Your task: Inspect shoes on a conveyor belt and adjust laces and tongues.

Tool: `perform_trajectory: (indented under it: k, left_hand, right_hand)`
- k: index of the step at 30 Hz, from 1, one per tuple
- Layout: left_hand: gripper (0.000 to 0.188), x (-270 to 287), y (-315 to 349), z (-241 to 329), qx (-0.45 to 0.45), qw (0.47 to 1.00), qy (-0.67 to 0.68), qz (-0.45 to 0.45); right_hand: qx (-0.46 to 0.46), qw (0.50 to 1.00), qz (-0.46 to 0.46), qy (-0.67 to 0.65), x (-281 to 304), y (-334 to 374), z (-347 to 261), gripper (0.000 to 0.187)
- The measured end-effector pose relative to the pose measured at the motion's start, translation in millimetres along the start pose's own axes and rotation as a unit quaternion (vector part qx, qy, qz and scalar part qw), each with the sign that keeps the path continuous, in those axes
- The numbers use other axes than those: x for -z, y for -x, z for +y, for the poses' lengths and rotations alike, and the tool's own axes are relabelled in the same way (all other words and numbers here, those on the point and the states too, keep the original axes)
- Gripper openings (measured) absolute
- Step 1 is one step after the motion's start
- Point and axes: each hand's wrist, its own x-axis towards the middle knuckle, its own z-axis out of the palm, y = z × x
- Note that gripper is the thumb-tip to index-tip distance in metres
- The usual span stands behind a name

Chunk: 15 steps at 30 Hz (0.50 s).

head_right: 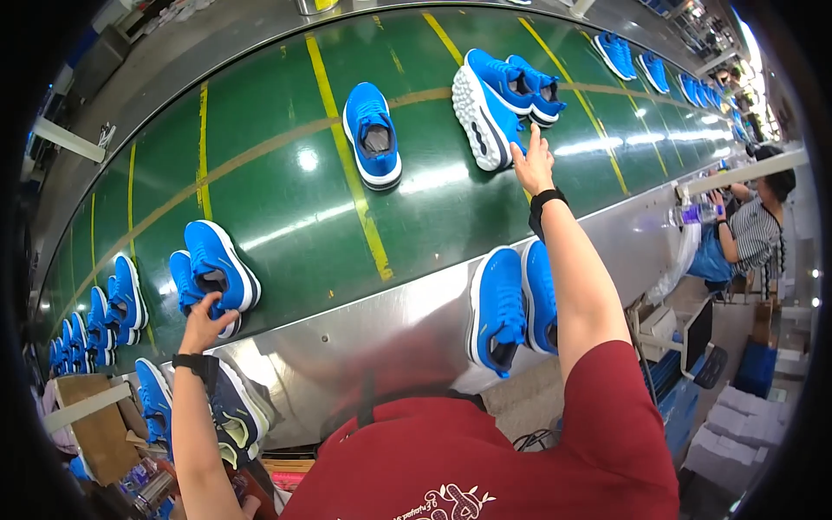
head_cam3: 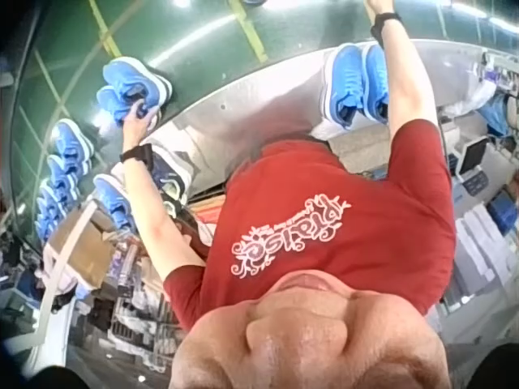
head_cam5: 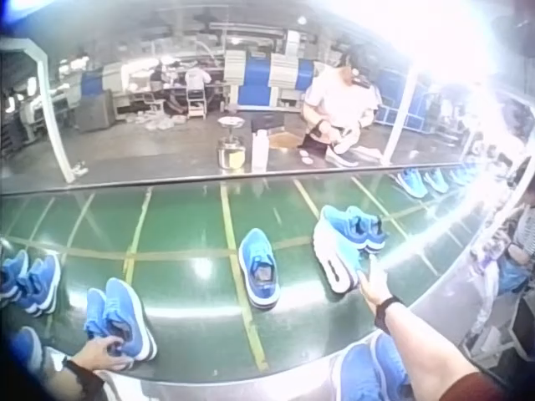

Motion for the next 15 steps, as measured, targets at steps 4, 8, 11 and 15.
perform_trajectory:
  k: [4, 8, 11, 15]
  left_hand:
    - [0.055, -32.2, 4.2, -4.7, -0.005, 0.991, -0.088, 0.099]
    - [0.049, -42.2, 8.6, 3.5, 0.037, 0.978, -0.139, 0.153]
    - [0.047, -44.2, 8.3, 6.6, 0.037, 0.975, -0.145, 0.163]
    - [0.05, -32.5, 15.6, 7.6, -0.015, 0.975, -0.13, 0.177]
  right_hand:
    - [-0.065, 0.959, -0.19, -0.201, -31.5, -17.4, -5.8, 0.069]
    - [-0.027, 0.981, -0.144, -0.13, 9.7, -20.4, -79.5, 0.073]
    - [0.153, 0.962, -0.193, -0.119, 2.6, -14.2, -123.1, 0.067]
    - [0.214, 0.97, -0.083, -0.082, 5.5, -1.4, -181.4, 0.057]
